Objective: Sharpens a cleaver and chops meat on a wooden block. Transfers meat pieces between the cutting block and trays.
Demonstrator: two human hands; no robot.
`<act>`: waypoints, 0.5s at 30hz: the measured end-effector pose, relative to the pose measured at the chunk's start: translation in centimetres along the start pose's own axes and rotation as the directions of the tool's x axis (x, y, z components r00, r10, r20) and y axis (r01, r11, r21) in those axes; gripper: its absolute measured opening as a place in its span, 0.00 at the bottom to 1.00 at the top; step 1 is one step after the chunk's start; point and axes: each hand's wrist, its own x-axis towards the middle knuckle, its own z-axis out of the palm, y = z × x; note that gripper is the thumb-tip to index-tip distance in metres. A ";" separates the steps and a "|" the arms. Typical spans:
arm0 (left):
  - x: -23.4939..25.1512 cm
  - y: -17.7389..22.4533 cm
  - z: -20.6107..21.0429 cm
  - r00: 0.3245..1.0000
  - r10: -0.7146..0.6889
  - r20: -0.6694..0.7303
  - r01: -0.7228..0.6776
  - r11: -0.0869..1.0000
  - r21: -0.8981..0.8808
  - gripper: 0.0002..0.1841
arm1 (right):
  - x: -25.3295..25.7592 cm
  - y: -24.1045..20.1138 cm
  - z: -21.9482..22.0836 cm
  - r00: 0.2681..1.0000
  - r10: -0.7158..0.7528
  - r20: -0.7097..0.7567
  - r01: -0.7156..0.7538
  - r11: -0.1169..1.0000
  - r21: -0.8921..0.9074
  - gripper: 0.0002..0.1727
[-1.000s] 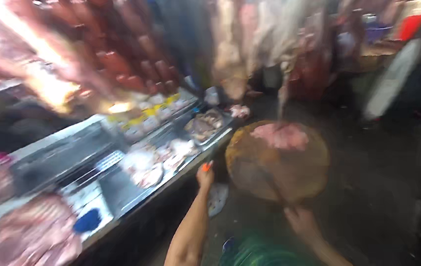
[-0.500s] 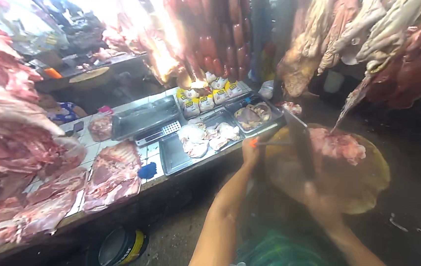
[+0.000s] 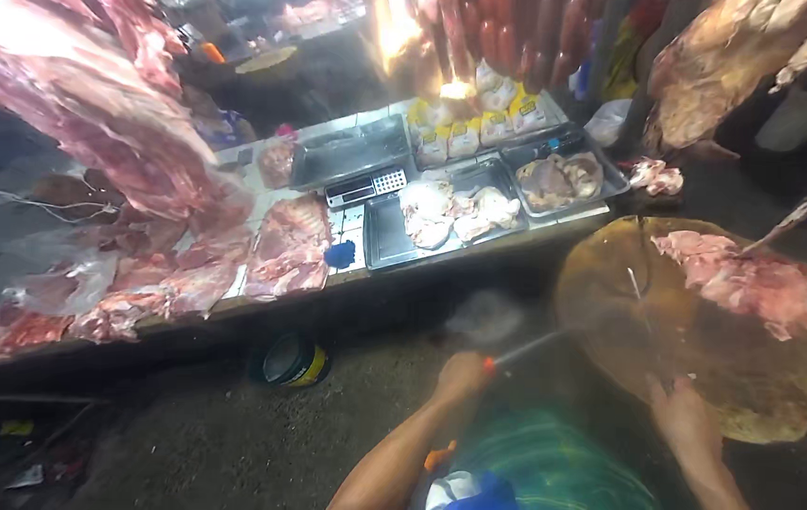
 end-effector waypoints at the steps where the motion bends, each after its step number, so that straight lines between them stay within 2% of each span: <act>1: -1.2 0.2 0.6 0.999 0.038 0.028 -0.038 0.999 -0.012 0.23 | 0.4 -0.9 -0.7 0.994 -0.097 -0.038 0.096 0.995 -0.037 0.30; 2: -2.5 0.4 1.2 0.996 0.076 0.040 -0.075 0.997 -0.033 0.22 | 0.5 -1.3 -1.0 0.972 -0.220 -0.082 0.213 0.974 -0.080 0.28; 4: -4.7 0.6 1.7 0.995 0.099 0.034 -0.096 0.992 -0.077 0.22 | 1.0 -0.8 -1.2 0.863 -0.483 -0.150 0.454 0.871 -0.188 0.19; 6: -6.0 0.0 1.4 0.999 0.042 -0.001 -0.042 0.995 -0.095 0.20 | 2.2 1.3 -0.4 0.760 -0.626 -0.174 0.579 0.774 -0.255 0.14; 9: -5.7 -1.3 1.0 0.997 -0.060 -0.052 0.057 0.997 -0.055 0.20 | 3.4 3.5 1.3 0.773 -0.616 -0.151 0.559 0.775 -0.294 0.14; 13: -2.7 -1.6 0.4 1.000 -0.009 -0.007 0.008 0.996 -0.084 0.20 | 4.4 2.4 1.8 0.742 -0.662 -0.101 0.609 0.730 -0.310 0.15; 15: -1.0 -2.1 -1.1 1.000 -0.031 0.003 0.031 0.996 -0.081 0.20 | 5.3 2.7 2.2 0.797 -0.600 -0.061 0.558 0.772 -0.306 0.14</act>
